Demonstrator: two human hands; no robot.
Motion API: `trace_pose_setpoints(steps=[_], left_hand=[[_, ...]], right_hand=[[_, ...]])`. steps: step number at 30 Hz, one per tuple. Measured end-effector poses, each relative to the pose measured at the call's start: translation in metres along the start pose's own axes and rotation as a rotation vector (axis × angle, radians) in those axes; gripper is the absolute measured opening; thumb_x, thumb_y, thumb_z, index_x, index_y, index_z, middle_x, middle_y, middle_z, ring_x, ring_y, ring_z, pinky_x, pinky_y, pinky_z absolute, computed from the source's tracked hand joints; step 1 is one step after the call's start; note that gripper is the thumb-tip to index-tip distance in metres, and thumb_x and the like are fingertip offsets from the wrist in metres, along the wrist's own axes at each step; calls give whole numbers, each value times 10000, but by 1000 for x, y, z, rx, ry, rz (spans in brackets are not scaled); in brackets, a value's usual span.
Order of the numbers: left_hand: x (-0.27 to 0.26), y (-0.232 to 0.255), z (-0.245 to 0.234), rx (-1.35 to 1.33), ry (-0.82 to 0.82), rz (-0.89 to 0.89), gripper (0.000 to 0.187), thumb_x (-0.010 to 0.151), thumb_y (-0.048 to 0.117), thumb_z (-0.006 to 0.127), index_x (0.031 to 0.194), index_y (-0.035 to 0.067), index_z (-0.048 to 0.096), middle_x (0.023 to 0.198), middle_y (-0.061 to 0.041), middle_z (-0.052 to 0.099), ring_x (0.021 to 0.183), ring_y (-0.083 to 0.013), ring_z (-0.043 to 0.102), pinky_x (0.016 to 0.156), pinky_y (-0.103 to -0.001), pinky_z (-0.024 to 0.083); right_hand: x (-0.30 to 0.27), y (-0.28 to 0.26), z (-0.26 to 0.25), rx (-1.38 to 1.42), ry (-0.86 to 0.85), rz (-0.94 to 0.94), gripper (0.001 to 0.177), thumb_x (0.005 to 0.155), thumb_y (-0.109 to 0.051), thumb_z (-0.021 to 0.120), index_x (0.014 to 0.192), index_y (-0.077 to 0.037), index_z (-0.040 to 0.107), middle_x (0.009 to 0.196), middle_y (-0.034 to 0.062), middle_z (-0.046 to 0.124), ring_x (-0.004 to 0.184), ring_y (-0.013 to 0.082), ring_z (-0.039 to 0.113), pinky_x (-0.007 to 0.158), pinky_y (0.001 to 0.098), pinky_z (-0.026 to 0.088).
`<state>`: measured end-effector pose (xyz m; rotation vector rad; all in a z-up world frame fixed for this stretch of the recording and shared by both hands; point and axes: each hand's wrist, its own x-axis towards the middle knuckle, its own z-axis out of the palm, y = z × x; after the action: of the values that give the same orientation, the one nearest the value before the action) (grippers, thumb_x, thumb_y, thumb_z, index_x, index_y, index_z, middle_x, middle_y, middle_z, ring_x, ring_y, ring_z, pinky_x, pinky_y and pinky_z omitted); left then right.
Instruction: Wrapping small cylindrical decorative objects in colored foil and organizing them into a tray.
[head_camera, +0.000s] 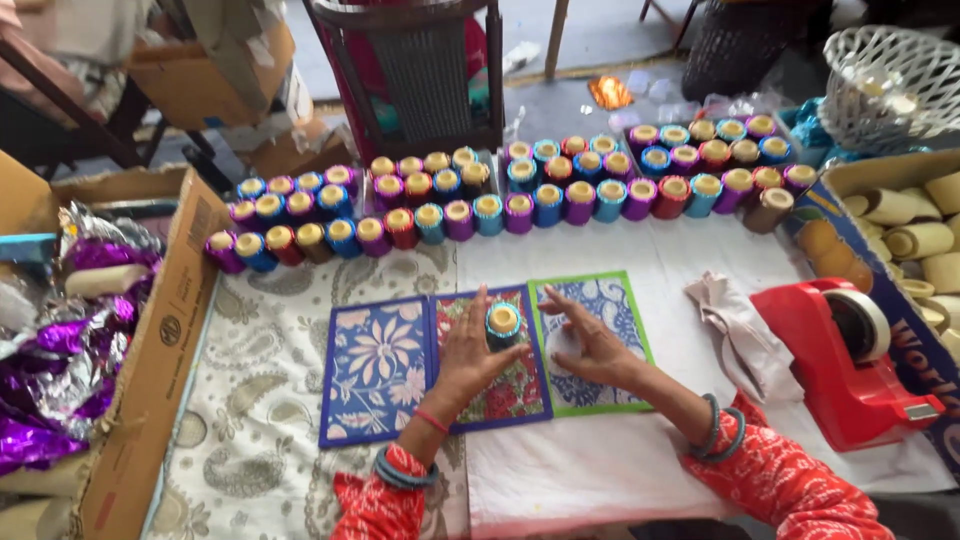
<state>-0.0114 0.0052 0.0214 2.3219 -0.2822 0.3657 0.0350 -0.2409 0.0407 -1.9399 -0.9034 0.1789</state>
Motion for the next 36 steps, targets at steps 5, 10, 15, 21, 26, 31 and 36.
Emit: trace_pose_setpoints(steps=[5, 10, 15, 21, 26, 31, 36], left_hand=[[12, 2, 10, 1, 39, -106, 1017, 776, 450, 876, 1556, 42, 368, 1317, -215, 656, 1190, -389, 654, 1016, -468, 517], [27, 29, -4, -215, 66, -106, 970, 774, 315, 904, 1548, 46, 383, 1255, -203, 697, 1111, -315, 726, 917, -407, 603], [48, 40, 15, -475, -35, -199, 989, 770, 210, 880, 1575, 69, 323, 1267, -170, 697, 1084, -213, 731, 848, -358, 623], [49, 40, 45, -632, -46, -233, 1018, 764, 233, 885, 1575, 35, 302, 1269, -153, 693, 1116, -191, 715, 901, -320, 621], [47, 39, 47, -662, -80, -345, 968, 861, 376, 750, 1609, 46, 232, 1311, -185, 634, 1055, -223, 712, 810, -338, 652], [30, 16, 55, -907, -68, -298, 858, 953, 413, 633, 1643, 61, 265, 1447, -189, 563, 1182, -251, 681, 866, -342, 627], [23, 50, 43, -495, -112, -93, 961, 800, 206, 853, 1586, 97, 310, 1420, -172, 533, 1210, -263, 637, 890, -367, 654]], right_hand=[[-4, -2, 0, -37, 85, 41, 997, 808, -34, 763, 1627, -178, 213, 1428, 100, 593, 1297, 242, 588, 998, 404, 537], [-8, 2, -11, -23, 167, 75, 926, 840, -55, 758, 1623, -170, 277, 1372, 97, 630, 1254, 225, 629, 937, 383, 573], [-10, 3, -14, 0, 260, 64, 936, 831, -120, 820, 1612, -156, 307, 1362, 111, 627, 1233, 236, 625, 919, 379, 581], [-11, 2, -9, -11, 279, -27, 978, 802, -173, 889, 1602, -136, 327, 1391, 163, 591, 1265, 287, 596, 977, 425, 549], [-8, 15, -12, 219, 229, 169, 937, 865, -267, 816, 1636, -153, 295, 1332, 119, 610, 1220, 224, 649, 941, 383, 591], [-6, 28, -15, 306, 277, 173, 1002, 827, -304, 854, 1629, -132, 279, 1262, 109, 585, 1195, 231, 642, 946, 387, 591], [-4, 31, -16, 315, 293, 221, 1048, 781, -300, 873, 1621, -123, 272, 1225, 111, 583, 1154, 232, 656, 950, 383, 608]])
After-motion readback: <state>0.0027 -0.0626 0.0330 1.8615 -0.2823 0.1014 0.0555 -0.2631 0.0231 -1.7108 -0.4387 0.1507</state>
